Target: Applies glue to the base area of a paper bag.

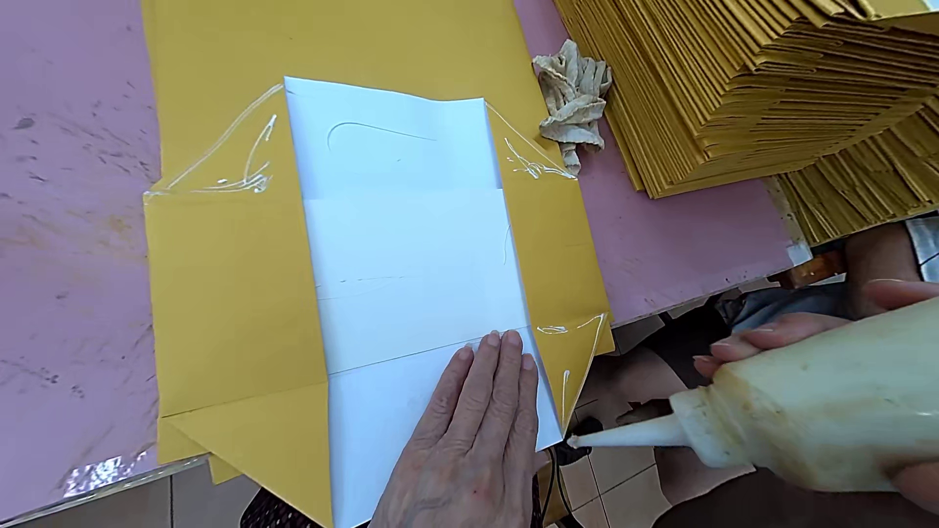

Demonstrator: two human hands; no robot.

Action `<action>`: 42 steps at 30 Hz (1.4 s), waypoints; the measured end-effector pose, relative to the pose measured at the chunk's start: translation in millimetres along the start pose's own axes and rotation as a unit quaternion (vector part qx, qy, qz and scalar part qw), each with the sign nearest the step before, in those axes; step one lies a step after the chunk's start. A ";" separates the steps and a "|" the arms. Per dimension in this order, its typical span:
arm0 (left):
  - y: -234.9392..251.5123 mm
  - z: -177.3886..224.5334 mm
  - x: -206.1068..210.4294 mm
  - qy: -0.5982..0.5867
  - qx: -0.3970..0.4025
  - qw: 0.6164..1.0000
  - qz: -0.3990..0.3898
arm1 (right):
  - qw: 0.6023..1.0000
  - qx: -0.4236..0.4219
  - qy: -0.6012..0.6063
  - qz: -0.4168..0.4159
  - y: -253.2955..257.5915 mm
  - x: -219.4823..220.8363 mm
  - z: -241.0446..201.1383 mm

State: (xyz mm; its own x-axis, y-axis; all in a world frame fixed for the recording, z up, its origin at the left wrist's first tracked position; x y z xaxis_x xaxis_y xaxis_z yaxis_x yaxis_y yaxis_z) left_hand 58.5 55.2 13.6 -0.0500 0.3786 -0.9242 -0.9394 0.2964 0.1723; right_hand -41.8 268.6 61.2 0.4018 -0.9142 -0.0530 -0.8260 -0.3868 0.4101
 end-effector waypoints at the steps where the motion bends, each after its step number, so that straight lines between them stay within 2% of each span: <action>1: 0.3 0.2 0.2 -0.001 0.000 1.000 0.001 | 1.000 0.004 0.014 -0.003 3.4 0.0 -1.6; 5: 2.0 1.7 3.2 -0.001 -0.002 1.000 0.025 | 0.999 -0.008 0.044 -0.015 24.5 14.5 -0.9; 10: 6.1 4.8 7.6 -0.001 -0.011 0.997 0.074 | 0.986 0.011 0.102 -0.131 61.7 73.0 14.0; 14: 8.6 8.1 8.0 -0.004 -0.018 0.996 0.089 | 0.979 0.027 0.075 -0.186 82.3 113.9 25.9; 19: 12.9 10.9 13.5 0.033 -0.036 0.993 0.108 | 0.980 0.023 -0.045 -0.194 97.7 128.9 44.4; 21: 13.6 11.8 15.4 0.061 -0.036 0.992 0.106 | 0.978 0.022 -0.038 -0.205 103.2 134.9 48.2; 26: 16.1 14.1 13.0 0.045 -0.046 0.994 0.087 | 0.975 0.034 -0.025 -0.220 114.1 157.3 51.2; 33: 16.5 14.3 15.7 0.035 -0.043 0.992 0.113 | 0.973 0.028 -0.019 -0.229 120.3 191.2 40.4; 42: 16.1 14.1 12.4 0.024 -0.045 0.993 0.104 | 0.971 0.017 -0.035 -0.237 121.0 192.2 37.3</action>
State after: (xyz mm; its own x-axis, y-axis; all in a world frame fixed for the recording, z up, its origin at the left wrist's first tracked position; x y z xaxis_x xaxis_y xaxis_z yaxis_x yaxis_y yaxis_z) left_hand 47.5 77.0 9.7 -0.2601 0.3805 -0.8875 -0.9335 0.1360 0.3319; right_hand -79.2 41.6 66.6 0.7126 -0.6383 -0.2910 -0.5681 -0.7685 0.2944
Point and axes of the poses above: each hand's wrist, its own y-axis towards the middle knuckle, its own x-axis out of the palm, z = x × y, the point moved 3 cm from there along y, towards the middle knuckle, and after that the axes turned 9 degrees about -z, right-handed, at the moved point
